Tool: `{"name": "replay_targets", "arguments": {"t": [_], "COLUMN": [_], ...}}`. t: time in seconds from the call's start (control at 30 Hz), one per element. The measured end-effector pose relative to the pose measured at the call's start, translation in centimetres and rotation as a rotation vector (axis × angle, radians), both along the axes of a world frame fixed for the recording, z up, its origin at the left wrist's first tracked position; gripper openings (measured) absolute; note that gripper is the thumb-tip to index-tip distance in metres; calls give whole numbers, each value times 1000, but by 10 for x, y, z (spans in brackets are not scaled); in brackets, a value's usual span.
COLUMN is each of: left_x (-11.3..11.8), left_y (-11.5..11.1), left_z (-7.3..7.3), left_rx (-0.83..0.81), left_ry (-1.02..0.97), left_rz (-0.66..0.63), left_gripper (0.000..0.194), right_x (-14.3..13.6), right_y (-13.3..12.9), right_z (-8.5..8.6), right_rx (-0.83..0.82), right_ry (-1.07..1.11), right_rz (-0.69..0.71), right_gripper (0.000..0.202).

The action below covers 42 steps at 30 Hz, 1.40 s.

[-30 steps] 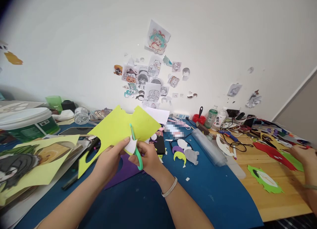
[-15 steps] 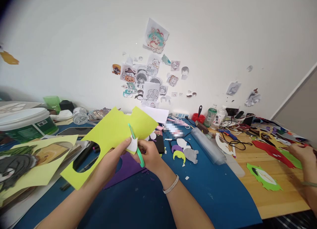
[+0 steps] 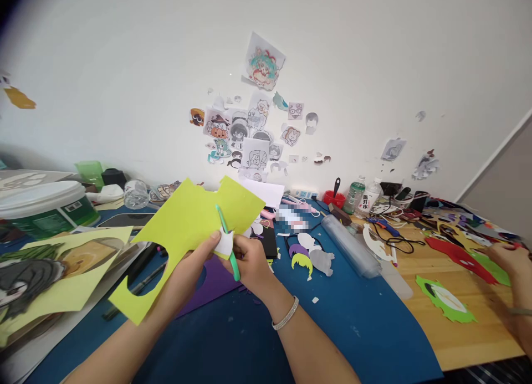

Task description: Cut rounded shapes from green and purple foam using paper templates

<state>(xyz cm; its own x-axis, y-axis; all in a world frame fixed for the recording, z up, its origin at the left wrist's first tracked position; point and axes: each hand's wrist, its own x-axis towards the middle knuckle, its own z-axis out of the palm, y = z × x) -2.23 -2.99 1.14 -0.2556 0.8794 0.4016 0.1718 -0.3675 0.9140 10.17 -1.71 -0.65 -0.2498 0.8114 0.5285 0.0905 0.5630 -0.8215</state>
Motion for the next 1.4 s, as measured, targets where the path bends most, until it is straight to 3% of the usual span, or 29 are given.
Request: {"name": "replay_targets", "arguments": {"t": [0.27,0.47,0.57,0.77,0.9,1.2,1.4], "left_x": [-8,-23,-29,-31,-33,-35,-34], "left_y": [5,9,10,12,8,4,6], "left_z": [16,24,23,16,22,29,29], "left_rx": [6,-132,-167,-173,-204,-319,-397], "left_ry": [179,265,261,220,254,241,257], "left_rz": [-85,-436,-534,-568,-627,-736,-674], "left_gripper": [24,32,30,30,40,43,42], "right_x": [9,18,19,17,16,17,16], "right_y": [5,5,5,6,5,5,4], "right_z": [5,11,9,6,6,7,8], "right_rx": [-62,-79,-78,-88,-82,-68,-45], "right_ry": [-93,-202,-208,-169,-150,-143,-212], "right_rz": [76,185,197,254,271,370,270], "right_gripper": [20,29,34,41,46,48,49]}}
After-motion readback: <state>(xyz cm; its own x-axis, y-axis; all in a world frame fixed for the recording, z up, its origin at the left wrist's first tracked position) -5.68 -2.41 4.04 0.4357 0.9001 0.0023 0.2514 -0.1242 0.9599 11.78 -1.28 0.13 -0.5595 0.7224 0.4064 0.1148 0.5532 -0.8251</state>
